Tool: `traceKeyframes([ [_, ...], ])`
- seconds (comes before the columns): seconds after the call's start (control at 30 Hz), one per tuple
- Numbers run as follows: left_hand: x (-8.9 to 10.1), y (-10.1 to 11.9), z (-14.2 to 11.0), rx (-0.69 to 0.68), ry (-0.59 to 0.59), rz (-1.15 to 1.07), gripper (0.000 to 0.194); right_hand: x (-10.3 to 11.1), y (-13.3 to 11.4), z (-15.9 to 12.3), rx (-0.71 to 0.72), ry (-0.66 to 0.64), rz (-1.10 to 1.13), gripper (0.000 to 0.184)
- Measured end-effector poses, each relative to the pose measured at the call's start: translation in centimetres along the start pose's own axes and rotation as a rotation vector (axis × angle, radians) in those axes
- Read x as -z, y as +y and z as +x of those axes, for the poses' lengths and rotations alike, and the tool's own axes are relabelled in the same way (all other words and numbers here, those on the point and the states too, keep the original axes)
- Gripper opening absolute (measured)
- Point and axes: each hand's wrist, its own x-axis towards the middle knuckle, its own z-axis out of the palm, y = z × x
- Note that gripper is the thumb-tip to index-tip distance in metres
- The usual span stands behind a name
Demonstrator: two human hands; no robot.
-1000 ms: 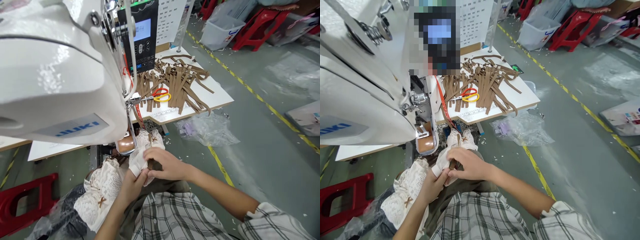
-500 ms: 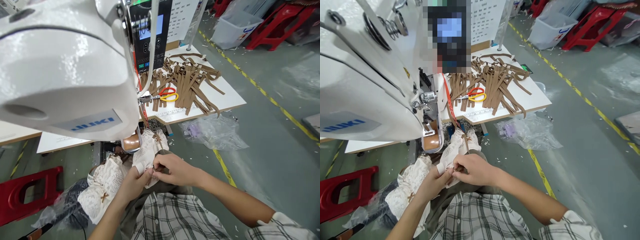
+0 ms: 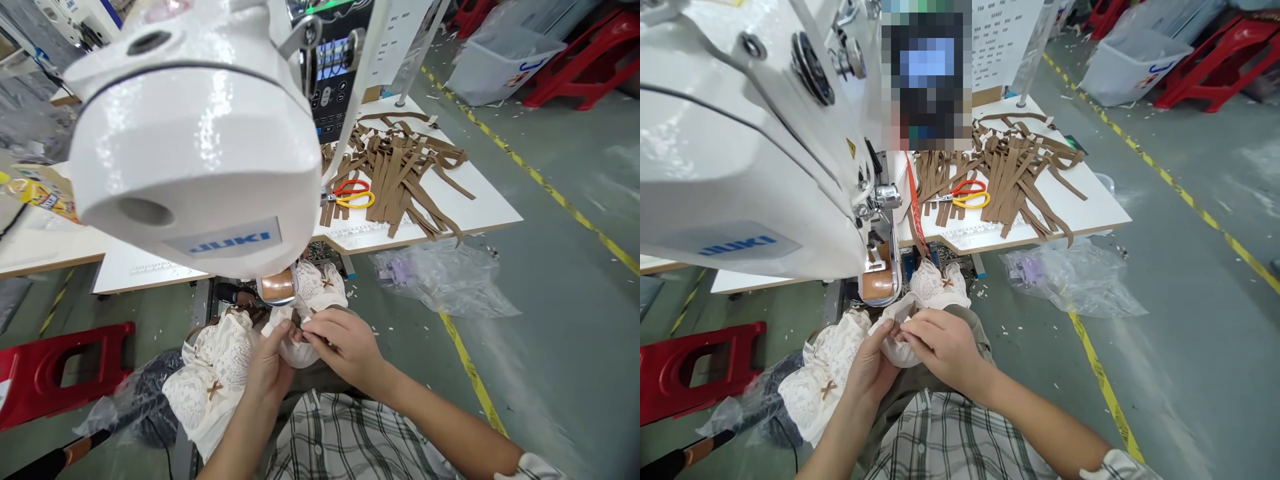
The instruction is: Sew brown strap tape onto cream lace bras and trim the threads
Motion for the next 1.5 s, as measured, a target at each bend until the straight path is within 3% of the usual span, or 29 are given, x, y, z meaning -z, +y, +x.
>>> traceKeyframes([
  [0.13,-0.5,-0.4,-0.6,-0.033,0.038,0.039,0.031,-0.7,-0.6,1.0,-0.019,0.006,0.013,0.017],
  [0.3,-0.5,-0.4,-0.9,-0.172,0.053,0.156,0.032,-0.8,-0.5,1.0,-0.120,0.006,0.009,0.013],
  [0.5,-0.1,-0.4,-1.3,-0.308,-0.013,0.433,0.033,-0.8,0.2,0.7,-0.142,0.002,-0.002,0.011],
  [0.63,0.7,0.2,-1.8,-0.403,-0.018,0.773,0.031,0.0,0.6,1.1,-0.119,-0.114,0.002,0.010],
  [0.73,1.4,0.6,-2.0,-0.469,-0.024,0.883,0.026,1.0,0.6,1.7,-0.095,-0.216,0.020,0.009],
  [0.83,1.5,1.1,-1.9,-0.519,-0.104,0.945,0.019,1.5,0.5,2.3,-0.085,-0.292,0.088,0.012],
  [0.97,1.1,1.7,-1.2,-0.479,-0.206,0.982,0.020,1.2,0.8,2.1,-0.169,-0.342,0.192,0.015],
  [1.07,0.8,2.0,-0.8,-0.428,-0.219,1.012,0.020,0.6,1.1,1.5,-0.286,-0.311,0.205,0.013],
  [1.17,0.8,2.2,-0.7,-0.478,-0.203,1.083,0.021,0.6,1.1,1.3,-0.360,-0.304,0.224,0.014],
  [1.3,0.5,2.9,-1.0,-0.577,-0.171,1.172,0.019,1.8,1.1,1.7,-0.501,-0.378,0.325,0.010],
  [1.4,0.2,3.6,-0.9,-0.502,-0.202,1.164,0.021,3.1,0.9,2.2,-0.582,-0.391,0.350,0.015],
  [1.5,0.0,4.1,-0.8,-0.403,-0.300,1.142,0.020,4.0,0.3,2.4,-0.554,-0.394,0.291,0.011],
])
